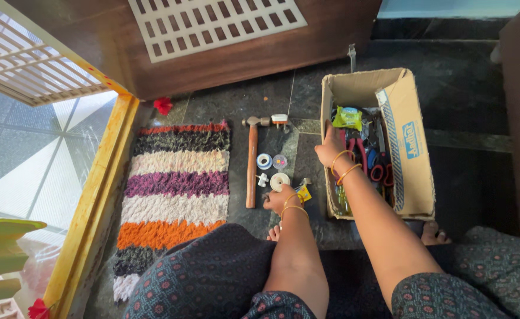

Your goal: The person sits on the floor and organizes various tools into a cardboard box. They pick up items such as wrenches, pliers, a hammer, scissors, and tape from the floor and place them into the box.

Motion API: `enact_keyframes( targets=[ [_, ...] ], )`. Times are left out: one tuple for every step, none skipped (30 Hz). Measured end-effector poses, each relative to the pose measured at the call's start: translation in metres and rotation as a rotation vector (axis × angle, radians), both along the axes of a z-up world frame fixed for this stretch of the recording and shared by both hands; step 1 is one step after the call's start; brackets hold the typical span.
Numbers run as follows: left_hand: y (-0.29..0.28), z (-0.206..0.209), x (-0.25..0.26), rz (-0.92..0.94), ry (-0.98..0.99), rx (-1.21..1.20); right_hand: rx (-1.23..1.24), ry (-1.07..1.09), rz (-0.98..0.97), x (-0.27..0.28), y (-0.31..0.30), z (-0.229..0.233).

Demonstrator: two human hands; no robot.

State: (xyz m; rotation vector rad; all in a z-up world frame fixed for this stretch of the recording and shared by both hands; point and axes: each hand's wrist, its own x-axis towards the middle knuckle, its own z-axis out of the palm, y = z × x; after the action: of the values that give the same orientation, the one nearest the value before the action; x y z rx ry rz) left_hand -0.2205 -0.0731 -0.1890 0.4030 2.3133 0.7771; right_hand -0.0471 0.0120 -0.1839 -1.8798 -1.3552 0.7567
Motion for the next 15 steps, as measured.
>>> enact_keyframes(
  targets=[
    [0.002,-0.004,0.000,-0.019,-0.009,0.009,0.000,0.002,0.000,0.001,0.001,0.001],
    [0.003,-0.010,0.000,-0.038,-0.016,0.015,0.007,0.008,0.002,0.001,0.001,0.001],
    [0.005,-0.015,-0.001,-0.065,-0.066,0.010,0.015,0.014,0.005,0.002,0.002,0.001],
    [0.006,-0.020,-0.001,-0.094,-0.115,0.003,0.019,0.021,0.007,0.002,0.001,0.000],
    [0.006,-0.024,-0.001,-0.123,-0.163,-0.004,0.016,0.027,0.003,0.003,0.001,-0.002],
    [0.007,-0.025,0.000,-0.116,-0.150,-0.025,0.012,0.033,0.000,0.003,0.000,-0.003],
    [0.006,-0.025,0.001,-0.109,-0.138,-0.046,0.008,0.039,-0.003,0.003,0.000,-0.005],
    [0.006,-0.022,0.003,-0.103,-0.126,-0.065,0.018,0.037,-0.003,0.004,0.000,-0.005],
    [0.004,-0.017,0.004,-0.125,-0.059,-0.116,0.028,0.036,-0.003,0.004,-0.001,-0.006],
    [0.001,-0.011,0.004,-0.148,0.009,-0.165,0.039,0.035,-0.003,0.004,0.000,-0.006],
    [-0.001,-0.005,0.004,-0.172,0.077,-0.213,0.051,0.028,0.001,0.005,0.000,-0.005],
    [-0.003,0.001,0.003,-0.201,0.122,-0.201,0.061,0.021,0.007,0.006,0.000,-0.005],
    [-0.006,0.006,0.002,-0.230,0.168,-0.188,0.071,0.015,0.013,0.006,0.000,-0.005],
    [-0.007,0.008,0.001,-0.257,0.215,-0.176,0.057,0.026,0.007,0.006,-0.001,-0.005],
    [-0.008,0.010,-0.001,-0.324,0.250,-0.146,0.043,0.037,0.001,0.006,-0.001,-0.005]
  ],
)
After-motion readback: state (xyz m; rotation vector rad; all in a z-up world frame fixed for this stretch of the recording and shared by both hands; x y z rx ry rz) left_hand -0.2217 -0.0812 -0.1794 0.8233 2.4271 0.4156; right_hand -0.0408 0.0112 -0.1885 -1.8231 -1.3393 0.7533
